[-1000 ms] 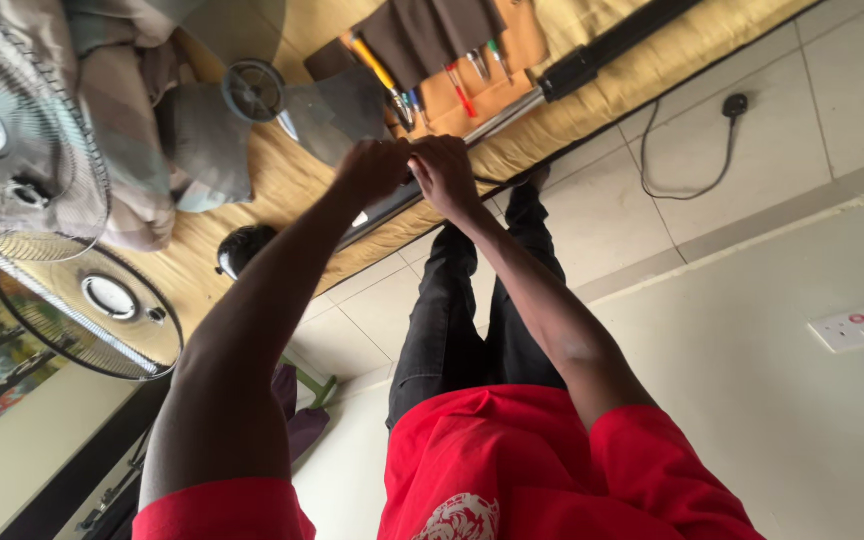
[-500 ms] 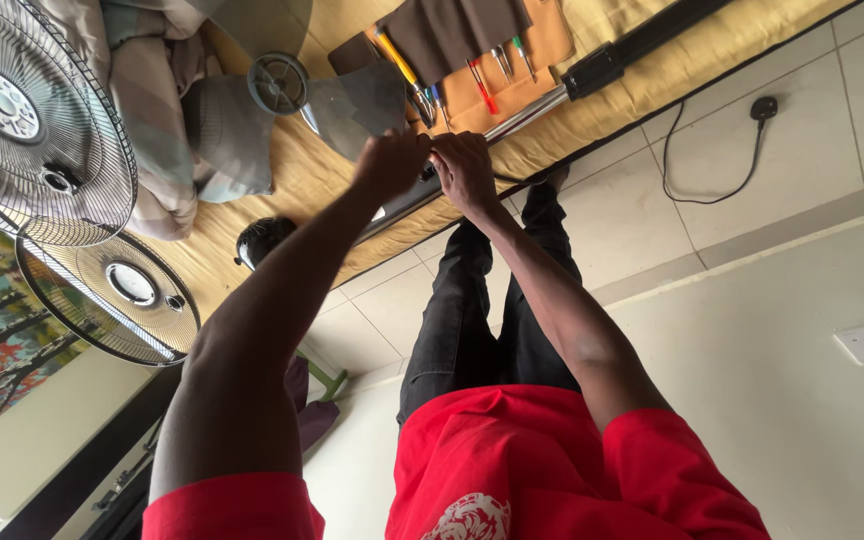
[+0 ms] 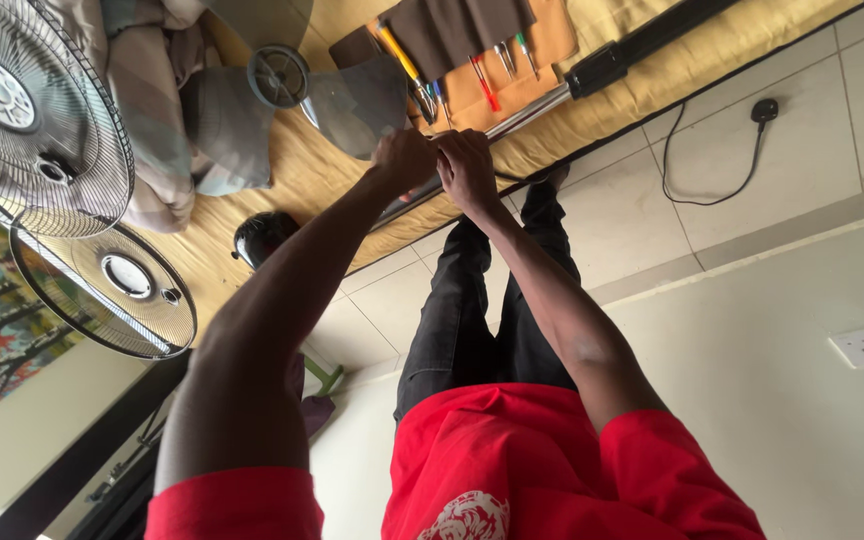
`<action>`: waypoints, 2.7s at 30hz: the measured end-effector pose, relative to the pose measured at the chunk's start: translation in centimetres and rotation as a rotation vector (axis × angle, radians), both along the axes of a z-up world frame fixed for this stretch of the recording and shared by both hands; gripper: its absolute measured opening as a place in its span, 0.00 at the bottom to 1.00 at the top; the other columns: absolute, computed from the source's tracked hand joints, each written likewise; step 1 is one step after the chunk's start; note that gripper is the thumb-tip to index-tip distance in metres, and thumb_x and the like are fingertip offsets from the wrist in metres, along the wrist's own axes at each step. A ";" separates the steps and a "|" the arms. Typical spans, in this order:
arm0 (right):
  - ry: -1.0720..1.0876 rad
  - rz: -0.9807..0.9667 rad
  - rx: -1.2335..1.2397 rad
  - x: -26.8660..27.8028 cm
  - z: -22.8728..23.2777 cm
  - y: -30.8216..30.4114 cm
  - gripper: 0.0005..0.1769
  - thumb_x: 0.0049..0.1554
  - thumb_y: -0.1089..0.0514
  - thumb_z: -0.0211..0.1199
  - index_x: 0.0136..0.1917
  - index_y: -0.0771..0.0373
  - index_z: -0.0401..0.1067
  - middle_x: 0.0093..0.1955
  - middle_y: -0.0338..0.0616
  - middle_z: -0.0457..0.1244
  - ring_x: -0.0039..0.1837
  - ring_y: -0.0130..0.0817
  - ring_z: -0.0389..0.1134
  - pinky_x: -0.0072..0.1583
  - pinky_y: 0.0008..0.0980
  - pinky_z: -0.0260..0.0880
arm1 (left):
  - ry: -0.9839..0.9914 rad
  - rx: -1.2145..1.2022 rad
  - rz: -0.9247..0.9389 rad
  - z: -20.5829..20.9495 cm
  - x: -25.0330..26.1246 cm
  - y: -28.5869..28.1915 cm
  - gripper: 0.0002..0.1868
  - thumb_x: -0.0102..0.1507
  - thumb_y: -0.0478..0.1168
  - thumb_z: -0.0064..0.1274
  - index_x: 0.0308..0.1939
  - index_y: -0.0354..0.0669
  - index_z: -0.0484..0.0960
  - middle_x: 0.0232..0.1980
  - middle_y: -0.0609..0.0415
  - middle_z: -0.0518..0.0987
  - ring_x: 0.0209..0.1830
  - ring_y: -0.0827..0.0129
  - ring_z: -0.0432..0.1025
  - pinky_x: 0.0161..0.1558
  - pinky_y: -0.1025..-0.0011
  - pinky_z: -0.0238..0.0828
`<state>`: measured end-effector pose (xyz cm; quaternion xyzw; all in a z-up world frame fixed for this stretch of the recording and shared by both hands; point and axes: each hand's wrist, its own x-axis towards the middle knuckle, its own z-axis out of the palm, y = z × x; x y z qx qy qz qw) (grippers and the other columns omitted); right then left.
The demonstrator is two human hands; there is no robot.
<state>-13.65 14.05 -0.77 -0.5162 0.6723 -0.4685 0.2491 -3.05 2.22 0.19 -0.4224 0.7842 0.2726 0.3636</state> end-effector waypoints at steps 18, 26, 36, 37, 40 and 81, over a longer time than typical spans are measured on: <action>0.002 -0.017 0.013 -0.1 0.7 -0.5 0.14 0.50 0.68 0.66 0.50 0.63 0.70 0.44 0.45 0.62 0.48 0.46 0.63 0.55 0.44 0.60 | -0.072 0.107 0.172 1.6 -1.0 -0.2 0.20 0.73 0.47 0.40 0.37 0.38 0.83 0.36 0.40 0.86 0.38 0.53 0.84 0.48 0.62 0.80; 0.008 0.015 0.031 0.1 0.4 -0.4 0.08 0.58 0.64 0.69 0.46 0.61 0.70 0.42 0.44 0.62 0.47 0.45 0.62 0.55 0.45 0.59 | 0.338 -0.254 -0.660 3.6 2.0 -2.3 0.12 0.66 0.46 0.53 0.45 0.41 0.78 0.42 0.47 0.82 0.37 0.57 0.80 0.35 0.58 0.78; -0.029 -0.010 0.003 -0.1 1.0 -0.4 0.13 0.54 0.66 0.67 0.52 0.64 0.69 0.47 0.44 0.64 0.50 0.44 0.64 0.58 0.45 0.60 | 0.155 0.105 -0.062 0.8 1.3 -1.2 0.18 0.70 0.45 0.40 0.34 0.40 0.81 0.30 0.42 0.83 0.34 0.52 0.81 0.44 0.56 0.78; -0.023 -0.008 0.020 0.0 0.9 -0.5 0.12 0.55 0.65 0.67 0.51 0.63 0.70 0.46 0.44 0.64 0.50 0.44 0.64 0.58 0.44 0.60 | 0.163 0.154 0.058 0.8 1.1 -1.2 0.22 0.73 0.45 0.35 0.33 0.40 0.81 0.27 0.42 0.83 0.32 0.53 0.82 0.46 0.57 0.78; -0.013 0.005 0.040 0.1 0.7 -0.5 0.10 0.57 0.66 0.67 0.50 0.62 0.69 0.47 0.43 0.64 0.50 0.44 0.64 0.57 0.44 0.60 | 0.182 -0.017 -0.010 1.9 0.4 -1.1 0.25 0.74 0.48 0.37 0.31 0.37 0.81 0.32 0.41 0.81 0.32 0.49 0.79 0.39 0.51 0.76; -0.014 0.041 0.016 0.0 1.2 0.1 0.10 0.57 0.68 0.66 0.51 0.61 0.69 0.51 0.43 0.65 0.53 0.45 0.65 0.61 0.43 0.60 | 0.333 -0.171 -0.359 4.2 1.1 -1.0 0.16 0.64 0.52 0.55 0.36 0.41 0.82 0.33 0.45 0.81 0.31 0.53 0.79 0.31 0.58 0.76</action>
